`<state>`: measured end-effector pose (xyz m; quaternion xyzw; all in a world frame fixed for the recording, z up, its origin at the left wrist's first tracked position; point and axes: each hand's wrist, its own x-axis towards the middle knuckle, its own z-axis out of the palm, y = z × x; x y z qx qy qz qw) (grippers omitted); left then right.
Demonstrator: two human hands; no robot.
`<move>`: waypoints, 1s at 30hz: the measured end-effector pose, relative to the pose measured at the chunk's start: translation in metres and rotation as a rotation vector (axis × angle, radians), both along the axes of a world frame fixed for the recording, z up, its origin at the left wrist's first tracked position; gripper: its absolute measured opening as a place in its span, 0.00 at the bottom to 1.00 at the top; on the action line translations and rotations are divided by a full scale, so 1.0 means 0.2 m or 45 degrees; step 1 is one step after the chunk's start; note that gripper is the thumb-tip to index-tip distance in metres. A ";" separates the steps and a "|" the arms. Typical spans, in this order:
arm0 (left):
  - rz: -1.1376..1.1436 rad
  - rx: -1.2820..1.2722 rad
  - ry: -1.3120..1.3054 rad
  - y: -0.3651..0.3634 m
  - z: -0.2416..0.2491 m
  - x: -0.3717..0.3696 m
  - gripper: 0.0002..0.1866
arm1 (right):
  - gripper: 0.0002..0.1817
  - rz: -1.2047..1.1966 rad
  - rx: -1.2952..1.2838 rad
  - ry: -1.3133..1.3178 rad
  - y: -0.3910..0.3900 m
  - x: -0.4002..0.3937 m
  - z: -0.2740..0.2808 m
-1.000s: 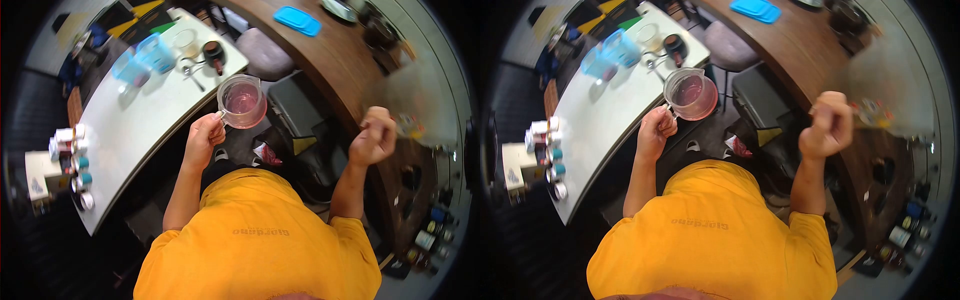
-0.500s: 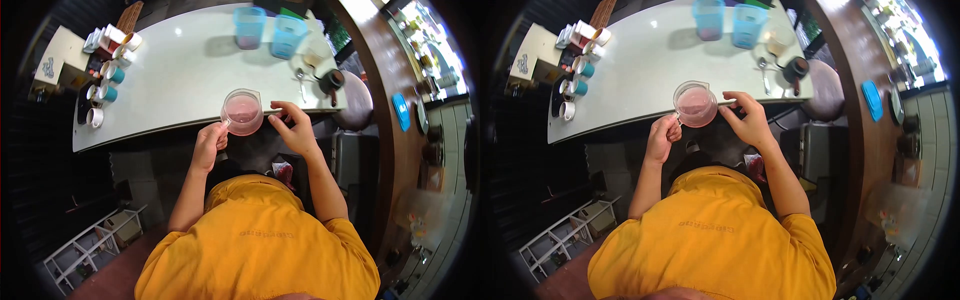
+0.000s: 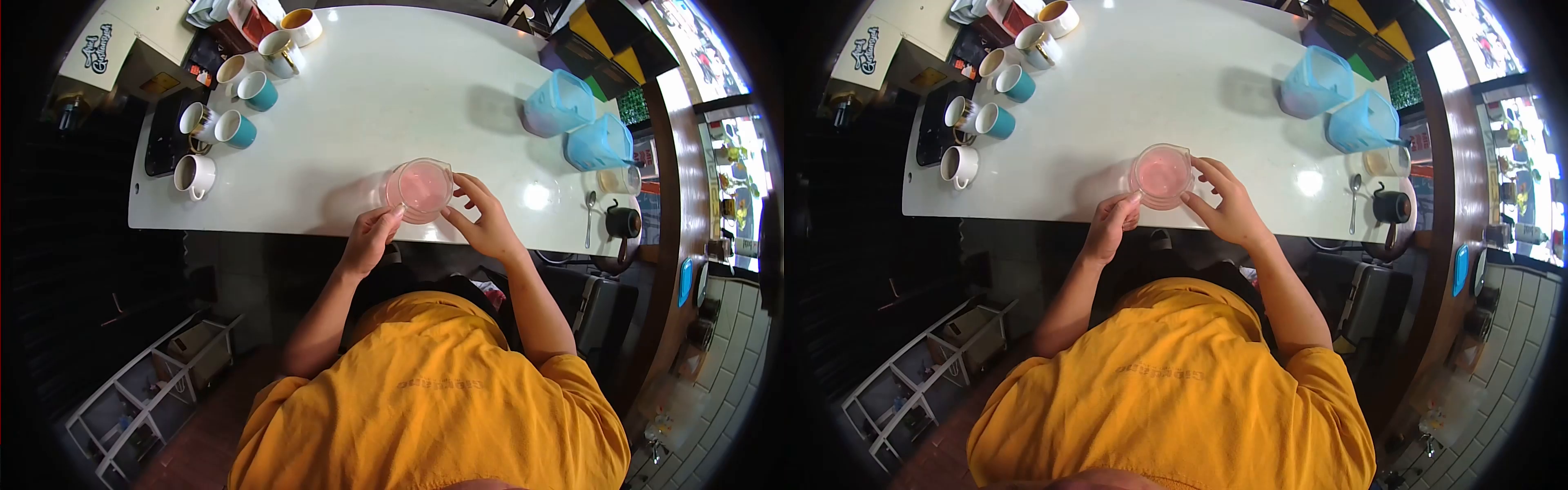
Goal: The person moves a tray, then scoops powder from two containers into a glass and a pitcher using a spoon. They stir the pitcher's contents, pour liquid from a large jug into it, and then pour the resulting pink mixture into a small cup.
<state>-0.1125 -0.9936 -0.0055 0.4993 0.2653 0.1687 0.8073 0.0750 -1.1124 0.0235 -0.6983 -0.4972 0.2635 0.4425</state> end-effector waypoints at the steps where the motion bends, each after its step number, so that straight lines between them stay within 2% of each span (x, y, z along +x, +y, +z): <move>1: 0.006 -0.009 0.000 0.03 -0.01 0.00 0.20 | 0.29 0.010 -0.014 -0.004 0.04 0.00 0.00; 18: 0.254 0.000 -0.008 0.20 -0.11 0.14 0.20 | 0.31 0.311 -0.130 0.003 0.44 0.20 -0.07; 20: 0.288 -0.002 -0.004 0.20 -0.13 0.17 0.20 | 0.31 0.363 -0.037 -0.069 0.47 0.25 -0.08; 27: 0.382 0.025 0.060 0.14 -0.16 0.32 0.21 | 0.32 0.488 0.039 -0.014 0.53 0.43 -0.11; 30: 0.393 0.044 0.032 0.12 -0.20 0.35 0.21 | 0.33 0.539 0.187 -0.079 0.54 0.48 -0.18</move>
